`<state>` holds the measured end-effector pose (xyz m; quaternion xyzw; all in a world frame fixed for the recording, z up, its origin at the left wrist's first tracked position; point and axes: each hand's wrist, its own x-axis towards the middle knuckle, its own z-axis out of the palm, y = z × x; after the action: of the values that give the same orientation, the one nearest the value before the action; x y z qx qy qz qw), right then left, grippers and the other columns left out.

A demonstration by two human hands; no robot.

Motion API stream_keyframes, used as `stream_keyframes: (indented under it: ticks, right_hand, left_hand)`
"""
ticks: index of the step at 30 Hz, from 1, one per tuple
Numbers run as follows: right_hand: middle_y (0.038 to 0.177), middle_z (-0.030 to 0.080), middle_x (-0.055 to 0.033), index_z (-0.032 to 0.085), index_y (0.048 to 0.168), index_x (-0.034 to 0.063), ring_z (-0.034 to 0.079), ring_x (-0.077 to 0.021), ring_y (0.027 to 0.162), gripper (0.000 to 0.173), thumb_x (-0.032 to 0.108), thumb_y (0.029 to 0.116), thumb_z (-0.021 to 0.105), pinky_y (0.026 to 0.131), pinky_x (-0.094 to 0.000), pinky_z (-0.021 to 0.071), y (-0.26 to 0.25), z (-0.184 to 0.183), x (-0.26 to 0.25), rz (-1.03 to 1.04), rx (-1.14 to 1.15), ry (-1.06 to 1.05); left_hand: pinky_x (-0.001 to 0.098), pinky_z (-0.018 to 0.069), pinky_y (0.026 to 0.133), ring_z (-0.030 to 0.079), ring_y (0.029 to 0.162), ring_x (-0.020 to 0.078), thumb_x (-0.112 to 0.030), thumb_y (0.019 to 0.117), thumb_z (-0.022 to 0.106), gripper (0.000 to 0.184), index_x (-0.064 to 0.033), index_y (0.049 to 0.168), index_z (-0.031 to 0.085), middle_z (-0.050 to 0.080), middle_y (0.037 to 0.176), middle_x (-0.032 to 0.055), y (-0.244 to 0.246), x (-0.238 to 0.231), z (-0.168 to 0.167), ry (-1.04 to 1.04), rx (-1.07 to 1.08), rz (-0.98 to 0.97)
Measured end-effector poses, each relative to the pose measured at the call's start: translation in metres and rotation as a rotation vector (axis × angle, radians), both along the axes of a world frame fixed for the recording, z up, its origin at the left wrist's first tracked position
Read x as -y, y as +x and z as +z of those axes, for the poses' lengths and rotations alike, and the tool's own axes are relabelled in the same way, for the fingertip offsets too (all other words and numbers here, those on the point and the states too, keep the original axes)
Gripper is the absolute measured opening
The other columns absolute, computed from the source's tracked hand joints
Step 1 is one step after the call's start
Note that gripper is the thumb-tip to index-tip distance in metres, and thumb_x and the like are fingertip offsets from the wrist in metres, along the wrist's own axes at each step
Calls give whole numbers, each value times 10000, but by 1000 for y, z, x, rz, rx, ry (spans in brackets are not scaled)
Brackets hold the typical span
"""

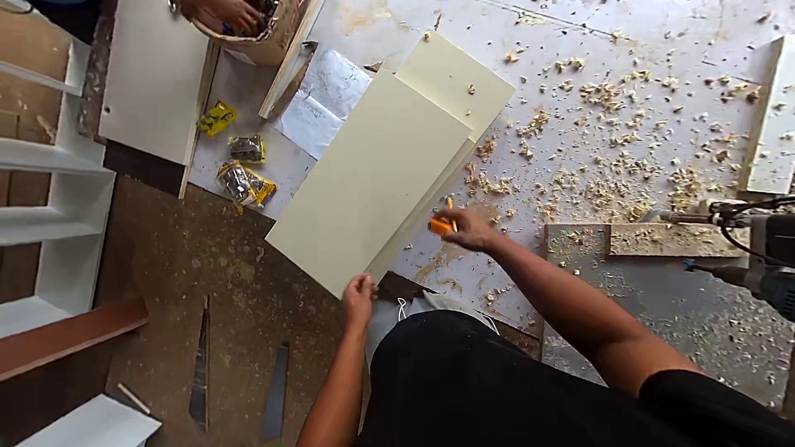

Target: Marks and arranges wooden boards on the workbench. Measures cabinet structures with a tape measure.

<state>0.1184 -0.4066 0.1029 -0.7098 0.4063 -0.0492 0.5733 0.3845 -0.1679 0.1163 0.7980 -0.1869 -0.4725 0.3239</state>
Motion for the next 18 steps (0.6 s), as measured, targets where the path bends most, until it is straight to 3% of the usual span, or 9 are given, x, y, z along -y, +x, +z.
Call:
stream_keyframes:
  ticks: [2,3,5,8,9,11,13,16,18]
  right_hand:
    - [1071,711,-149,692,1190,108,684,-318,1014,467,443,893,557,882,-580,536,20,-9,-62,365,-14,19]
    - [1024,711,-150,691,1157,101,687,-330,984,490,488,906,526,852,-589,536,32,-12,-90,463,-12,29]
    - [926,698,-148,672,1108,78,691,-336,891,579,607,922,525,782,-590,542,50,-16,-119,536,-49,33]
    - [908,695,-154,661,1136,57,688,-323,849,669,675,888,604,783,-571,547,60,-16,-121,532,-95,113]
    - [912,692,-147,652,1144,46,685,-293,817,634,634,908,629,765,-533,558,61,-16,-121,501,-78,195]
    - [907,705,-145,605,1156,13,710,-243,698,445,437,1024,582,625,-424,610,62,-14,-125,294,-28,531]
    - [886,714,-201,563,1154,-15,729,-323,658,403,362,1104,428,528,-447,618,66,-12,-130,-100,-3,921]
    - [907,702,-218,554,1201,-14,717,-345,714,456,404,1092,407,601,-485,615,72,-8,-136,-425,-114,1153]
    - [937,710,-169,593,1135,-10,717,-272,769,284,223,1089,438,687,-439,619,70,-11,-143,-377,-28,1021]
  left_hand:
    - [443,614,851,718,1004,263,-202,1092,468,393,41,1397,512,690,1211,180,-30,1,4,35,-495,-16]
    - [445,613,856,718,995,263,-192,1081,495,380,48,1373,530,692,1194,179,-41,-2,4,60,-604,-22]
    - [411,625,795,730,879,227,-147,1046,580,277,61,1226,606,724,1037,151,-50,-4,4,82,-655,-12]
    - [389,619,771,724,858,218,-80,980,672,243,54,1175,617,725,1006,146,-45,-14,1,82,-646,67]
    - [391,617,767,719,869,222,-58,961,689,271,45,1197,603,716,1026,145,-43,-17,2,60,-651,70]
    - [385,607,757,691,903,228,-20,913,703,387,33,1272,568,678,1110,149,-43,-25,2,-25,-634,14]
    - [365,611,737,697,886,222,-27,875,732,441,47,1284,583,681,1131,161,-45,-25,0,-111,-544,-67]
    - [364,622,773,714,846,208,-67,881,761,356,61,1180,616,709,1034,146,-44,-26,-1,-172,-440,-132]
    - [366,623,758,704,800,202,-72,879,772,295,60,1090,612,696,956,129,-43,-31,-3,-184,-428,-114]
